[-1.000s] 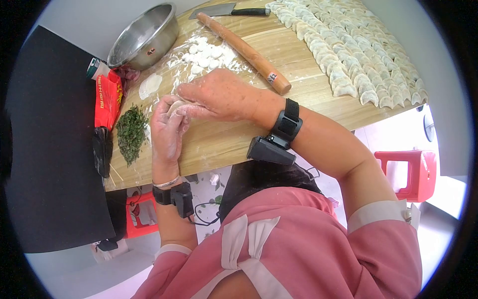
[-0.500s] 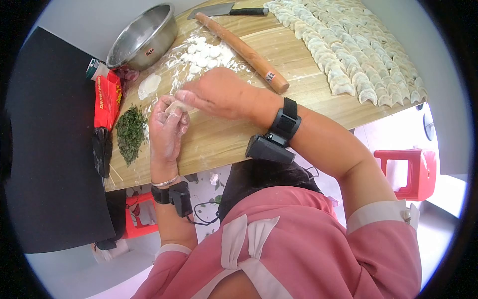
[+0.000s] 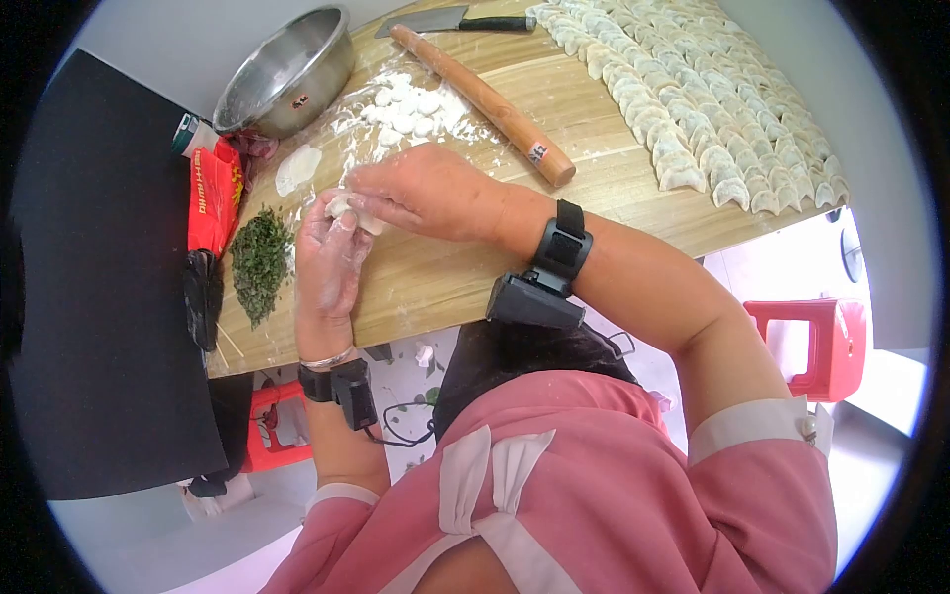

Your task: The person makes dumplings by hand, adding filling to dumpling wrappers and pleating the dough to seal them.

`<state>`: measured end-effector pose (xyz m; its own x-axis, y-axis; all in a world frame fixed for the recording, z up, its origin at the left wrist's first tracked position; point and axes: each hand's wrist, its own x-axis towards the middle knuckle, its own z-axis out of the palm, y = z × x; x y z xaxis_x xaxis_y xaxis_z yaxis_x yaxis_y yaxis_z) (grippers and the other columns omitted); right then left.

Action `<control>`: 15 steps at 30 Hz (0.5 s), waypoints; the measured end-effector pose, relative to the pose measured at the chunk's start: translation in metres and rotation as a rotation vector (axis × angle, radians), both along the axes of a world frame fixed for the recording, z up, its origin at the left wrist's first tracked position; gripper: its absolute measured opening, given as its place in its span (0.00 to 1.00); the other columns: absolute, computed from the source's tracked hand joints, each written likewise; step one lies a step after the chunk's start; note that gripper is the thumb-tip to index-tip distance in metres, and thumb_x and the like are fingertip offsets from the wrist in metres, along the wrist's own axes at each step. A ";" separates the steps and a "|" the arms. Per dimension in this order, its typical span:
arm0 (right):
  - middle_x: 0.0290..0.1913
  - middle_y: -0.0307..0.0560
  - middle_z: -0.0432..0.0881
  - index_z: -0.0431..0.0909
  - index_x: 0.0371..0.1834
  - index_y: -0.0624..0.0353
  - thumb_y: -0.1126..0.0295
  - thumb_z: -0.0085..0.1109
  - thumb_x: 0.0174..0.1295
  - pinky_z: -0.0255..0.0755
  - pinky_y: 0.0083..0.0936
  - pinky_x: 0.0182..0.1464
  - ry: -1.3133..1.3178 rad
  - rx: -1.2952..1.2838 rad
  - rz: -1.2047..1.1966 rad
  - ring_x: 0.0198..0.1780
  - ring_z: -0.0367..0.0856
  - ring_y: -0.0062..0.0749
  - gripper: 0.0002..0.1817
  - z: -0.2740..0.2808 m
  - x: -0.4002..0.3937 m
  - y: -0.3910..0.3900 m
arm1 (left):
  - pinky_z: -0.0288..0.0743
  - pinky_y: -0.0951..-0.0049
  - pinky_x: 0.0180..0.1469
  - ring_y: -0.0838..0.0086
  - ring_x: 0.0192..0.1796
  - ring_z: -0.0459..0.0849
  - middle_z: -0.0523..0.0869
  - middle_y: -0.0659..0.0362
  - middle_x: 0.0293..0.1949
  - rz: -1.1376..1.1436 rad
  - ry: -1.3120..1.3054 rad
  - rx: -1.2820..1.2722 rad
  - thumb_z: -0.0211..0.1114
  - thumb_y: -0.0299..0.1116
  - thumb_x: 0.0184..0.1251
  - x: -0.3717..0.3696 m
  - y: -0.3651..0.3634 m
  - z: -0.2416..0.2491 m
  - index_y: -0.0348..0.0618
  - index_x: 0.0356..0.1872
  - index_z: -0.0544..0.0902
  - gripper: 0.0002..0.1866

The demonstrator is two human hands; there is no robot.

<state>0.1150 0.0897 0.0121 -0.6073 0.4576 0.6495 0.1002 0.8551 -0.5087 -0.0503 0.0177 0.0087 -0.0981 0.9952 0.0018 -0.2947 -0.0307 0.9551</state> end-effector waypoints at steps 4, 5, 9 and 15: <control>0.25 0.57 0.73 0.72 0.30 0.65 0.59 0.42 0.69 0.64 0.40 0.31 -0.032 -0.207 0.035 0.26 0.70 0.51 0.19 0.003 0.005 0.006 | 0.68 0.87 0.27 0.85 0.30 0.75 0.79 0.63 0.35 -0.116 0.038 0.023 0.58 0.23 0.63 -0.005 -0.001 -0.001 0.37 0.49 0.74 0.13; 0.25 0.57 0.71 0.71 0.29 0.65 0.58 0.40 0.70 0.63 0.39 0.31 0.010 -0.280 0.049 0.25 0.67 0.49 0.21 0.003 0.004 0.008 | 0.67 0.87 0.27 0.86 0.30 0.74 0.79 0.63 0.35 -0.110 0.103 -0.017 0.59 0.24 0.63 -0.005 -0.001 -0.001 0.37 0.48 0.75 0.12; 0.24 0.56 0.69 0.70 0.29 0.65 0.58 0.41 0.70 0.62 0.38 0.31 0.033 -0.286 0.163 0.25 0.65 0.44 0.20 0.005 0.005 0.009 | 0.69 0.86 0.34 0.85 0.33 0.77 0.82 0.63 0.35 -0.220 0.190 -0.042 0.65 0.26 0.60 -0.008 -0.002 -0.001 0.36 0.44 0.79 0.12; 0.27 0.60 0.74 0.73 0.30 0.64 0.56 0.45 0.66 0.67 0.41 0.36 -0.120 -0.251 0.199 0.32 0.74 0.55 0.19 0.002 0.002 0.007 | 0.72 0.79 0.46 0.81 0.40 0.79 0.83 0.62 0.38 -0.263 0.285 -0.077 0.65 0.26 0.59 -0.004 -0.003 0.002 0.34 0.47 0.79 0.15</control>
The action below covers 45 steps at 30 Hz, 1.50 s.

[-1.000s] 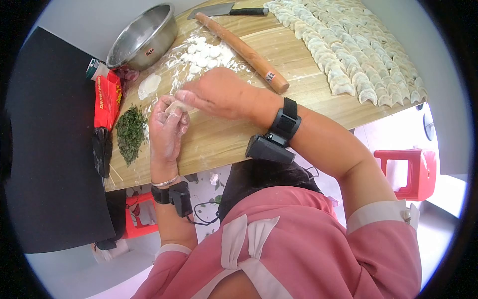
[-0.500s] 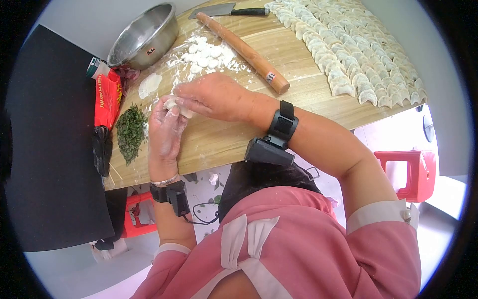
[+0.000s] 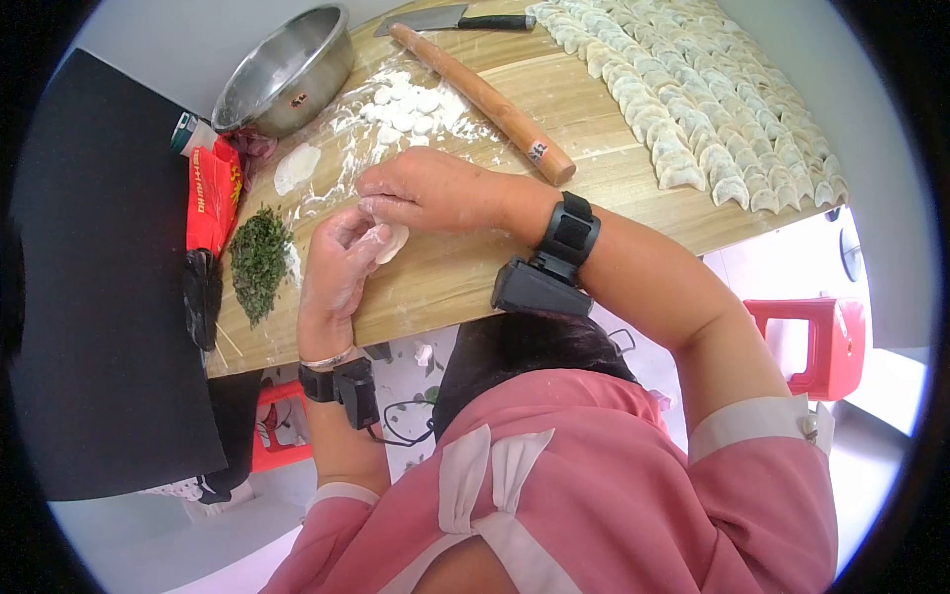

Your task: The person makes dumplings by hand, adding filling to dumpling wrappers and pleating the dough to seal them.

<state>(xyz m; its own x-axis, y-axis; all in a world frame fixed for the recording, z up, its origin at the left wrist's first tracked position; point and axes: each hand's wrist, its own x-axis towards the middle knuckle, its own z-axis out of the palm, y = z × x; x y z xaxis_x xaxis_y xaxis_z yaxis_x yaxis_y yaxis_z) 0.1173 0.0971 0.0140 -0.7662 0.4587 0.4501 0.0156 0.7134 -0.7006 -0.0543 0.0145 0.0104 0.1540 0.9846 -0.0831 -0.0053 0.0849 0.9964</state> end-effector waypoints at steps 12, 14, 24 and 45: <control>0.23 0.58 0.73 0.74 0.28 0.64 0.57 0.45 0.68 0.65 0.40 0.32 0.048 0.115 -0.180 0.26 0.70 0.53 0.20 -0.007 -0.005 -0.001 | 0.63 0.89 0.26 0.88 0.30 0.73 0.80 0.63 0.37 0.115 -0.087 -0.001 0.61 0.25 0.63 0.003 0.003 -0.003 0.38 0.48 0.75 0.13; 0.23 0.58 0.73 0.74 0.28 0.64 0.57 0.44 0.68 0.65 0.40 0.31 0.156 0.115 -0.095 0.26 0.71 0.53 0.20 -0.008 -0.007 -0.002 | 0.64 0.88 0.26 0.88 0.29 0.73 0.80 0.63 0.36 0.104 -0.093 0.075 0.60 0.26 0.63 0.004 0.004 -0.005 0.38 0.49 0.74 0.13; 0.28 0.59 0.76 0.72 0.36 0.60 0.61 0.46 0.67 0.69 0.41 0.36 0.077 0.021 -0.140 0.32 0.76 0.56 0.13 -0.013 -0.007 0.002 | 0.64 0.85 0.25 0.83 0.27 0.74 0.79 0.62 0.31 0.273 0.004 0.086 0.58 0.27 0.65 0.006 0.006 0.001 0.37 0.47 0.75 0.11; 0.29 0.63 0.77 0.74 0.28 0.64 0.60 0.45 0.63 0.69 0.44 0.37 0.032 -0.057 -0.178 0.33 0.75 0.59 0.17 -0.014 -0.002 -0.003 | 0.66 0.85 0.26 0.86 0.25 0.73 0.79 0.64 0.29 0.301 0.224 0.244 0.54 0.24 0.67 0.006 0.008 -0.007 0.33 0.51 0.75 0.13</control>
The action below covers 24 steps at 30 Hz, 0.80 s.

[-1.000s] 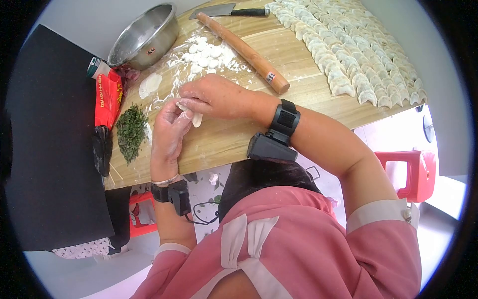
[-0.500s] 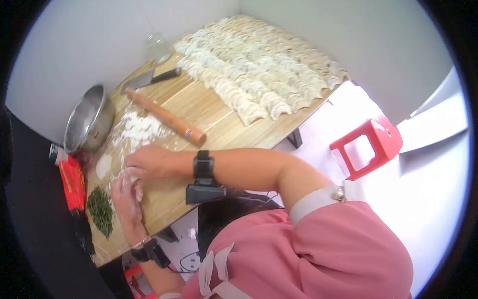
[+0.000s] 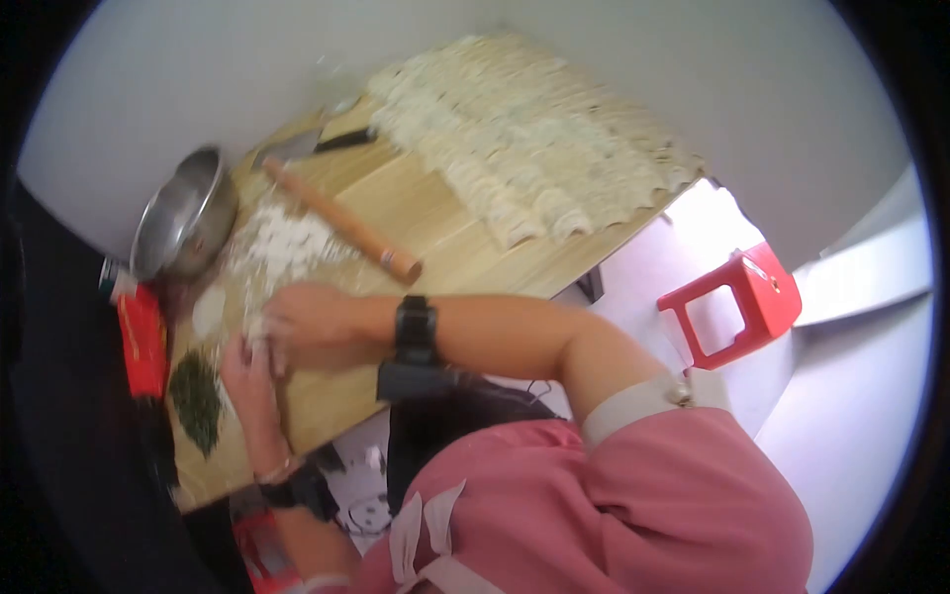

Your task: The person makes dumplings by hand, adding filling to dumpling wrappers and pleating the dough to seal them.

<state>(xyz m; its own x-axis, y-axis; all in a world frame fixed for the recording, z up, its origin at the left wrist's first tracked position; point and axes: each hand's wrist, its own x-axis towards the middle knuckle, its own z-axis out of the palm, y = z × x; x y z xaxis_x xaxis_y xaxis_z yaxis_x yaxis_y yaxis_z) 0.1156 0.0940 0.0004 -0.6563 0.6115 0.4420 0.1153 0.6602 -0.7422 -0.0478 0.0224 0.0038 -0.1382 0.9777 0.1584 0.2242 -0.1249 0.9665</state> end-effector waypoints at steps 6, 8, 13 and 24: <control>0.29 0.59 0.77 0.71 0.42 0.65 0.59 0.51 0.60 0.70 0.38 0.34 -0.074 -0.063 -0.042 0.31 0.77 0.50 0.17 0.008 -0.004 -0.003 | 0.67 0.84 0.27 0.85 0.25 0.73 0.80 0.63 0.29 0.084 0.004 -0.013 0.54 0.21 0.64 -0.003 0.000 -0.003 0.35 0.50 0.76 0.13; 0.27 0.54 0.75 0.70 0.46 0.64 0.63 0.55 0.58 0.69 0.33 0.32 0.002 -0.064 0.014 0.28 0.76 0.42 0.18 0.012 -0.001 -0.004 | 0.67 0.85 0.28 0.85 0.28 0.75 0.80 0.62 0.32 -0.016 -0.027 -0.005 0.53 0.21 0.66 -0.001 0.002 -0.002 0.36 0.53 0.72 0.14; 0.27 0.52 0.75 0.71 0.47 0.63 0.65 0.57 0.58 0.69 0.30 0.31 -0.015 0.125 -0.049 0.27 0.75 0.38 0.17 0.000 -0.004 0.006 | 0.68 0.85 0.30 0.83 0.29 0.76 0.80 0.59 0.33 -0.054 -0.058 0.052 0.51 0.20 0.67 0.005 0.001 -0.004 0.39 0.57 0.65 0.18; 0.29 0.57 0.77 0.75 0.40 0.61 0.67 0.59 0.57 0.71 0.39 0.35 -0.114 0.289 -0.173 0.33 0.78 0.51 0.12 0.008 0.006 -0.001 | 0.68 0.84 0.28 0.80 0.29 0.77 0.81 0.55 0.36 -0.010 -0.128 -0.016 0.51 0.20 0.64 0.005 -0.003 0.005 0.38 0.58 0.63 0.21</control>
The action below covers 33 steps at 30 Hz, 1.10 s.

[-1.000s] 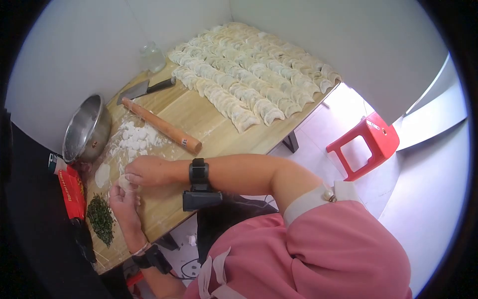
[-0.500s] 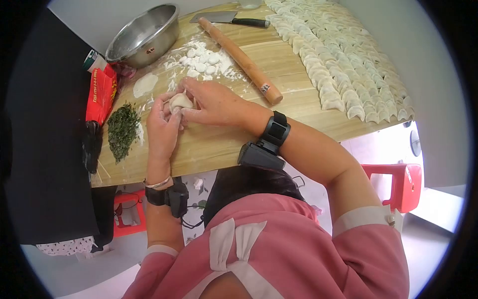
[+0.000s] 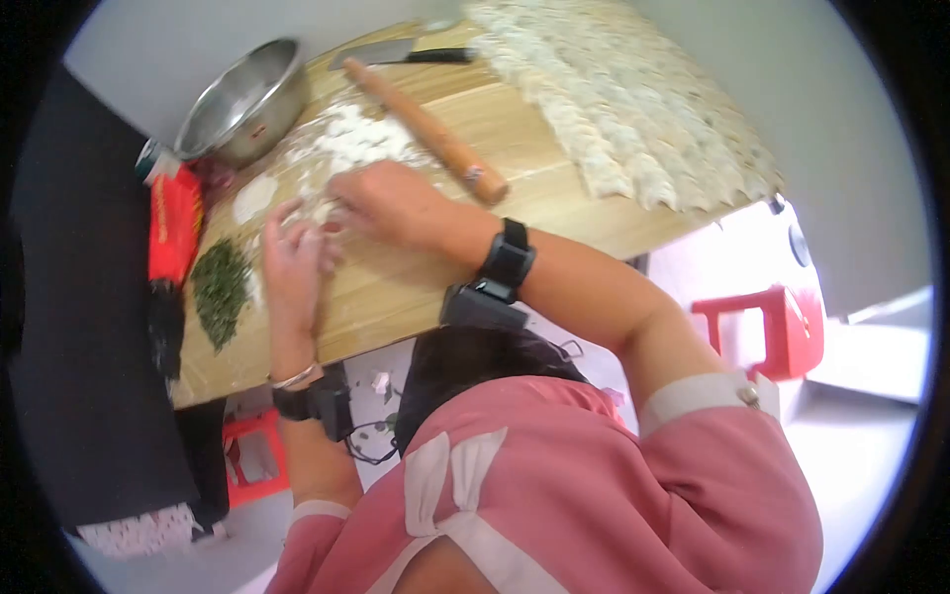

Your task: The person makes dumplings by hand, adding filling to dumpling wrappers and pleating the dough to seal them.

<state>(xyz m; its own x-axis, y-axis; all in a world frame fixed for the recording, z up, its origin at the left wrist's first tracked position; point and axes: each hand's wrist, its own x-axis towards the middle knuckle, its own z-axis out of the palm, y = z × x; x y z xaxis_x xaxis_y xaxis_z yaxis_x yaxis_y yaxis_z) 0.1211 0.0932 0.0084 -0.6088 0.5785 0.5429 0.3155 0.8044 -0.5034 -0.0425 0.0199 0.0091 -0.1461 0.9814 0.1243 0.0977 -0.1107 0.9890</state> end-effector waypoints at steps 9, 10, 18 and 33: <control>0.32 0.48 0.74 0.75 0.33 0.54 0.74 0.59 0.49 0.71 0.35 0.35 -0.162 0.113 -0.532 0.36 0.76 0.44 0.07 0.016 0.155 -0.090 | 0.66 0.85 0.31 0.82 0.30 0.76 0.81 0.57 0.36 -0.043 0.100 0.080 0.54 0.27 0.68 0.000 -0.001 0.003 0.38 0.58 0.65 0.19; 0.31 0.47 0.73 0.75 0.31 0.53 0.75 0.58 0.47 0.71 0.36 0.35 -0.183 0.132 -0.623 0.37 0.75 0.45 0.07 0.015 0.175 -0.092 | 0.66 0.85 0.31 0.82 0.30 0.76 0.81 0.57 0.36 -0.043 0.092 0.077 0.54 0.27 0.68 0.000 -0.001 0.002 0.38 0.58 0.65 0.19; 0.33 0.48 0.72 0.72 0.34 0.58 0.77 0.60 0.48 0.71 0.36 0.38 -0.369 0.198 -0.656 0.38 0.75 0.46 0.10 0.003 0.229 -0.081 | 0.66 0.84 0.33 0.83 0.31 0.75 0.81 0.58 0.34 -0.102 0.104 0.045 0.53 0.23 0.66 -0.004 -0.002 0.000 0.37 0.54 0.70 0.15; 0.34 0.47 0.76 0.73 0.40 0.61 0.75 0.61 0.53 0.72 0.30 0.38 -0.221 0.187 -0.108 0.35 0.76 0.38 0.11 0.131 0.097 -0.019 | 0.68 0.82 0.28 0.84 0.24 0.73 0.77 0.63 0.23 0.308 0.165 0.020 0.56 0.25 0.65 -0.070 -0.053 -0.025 0.37 0.31 0.75 0.04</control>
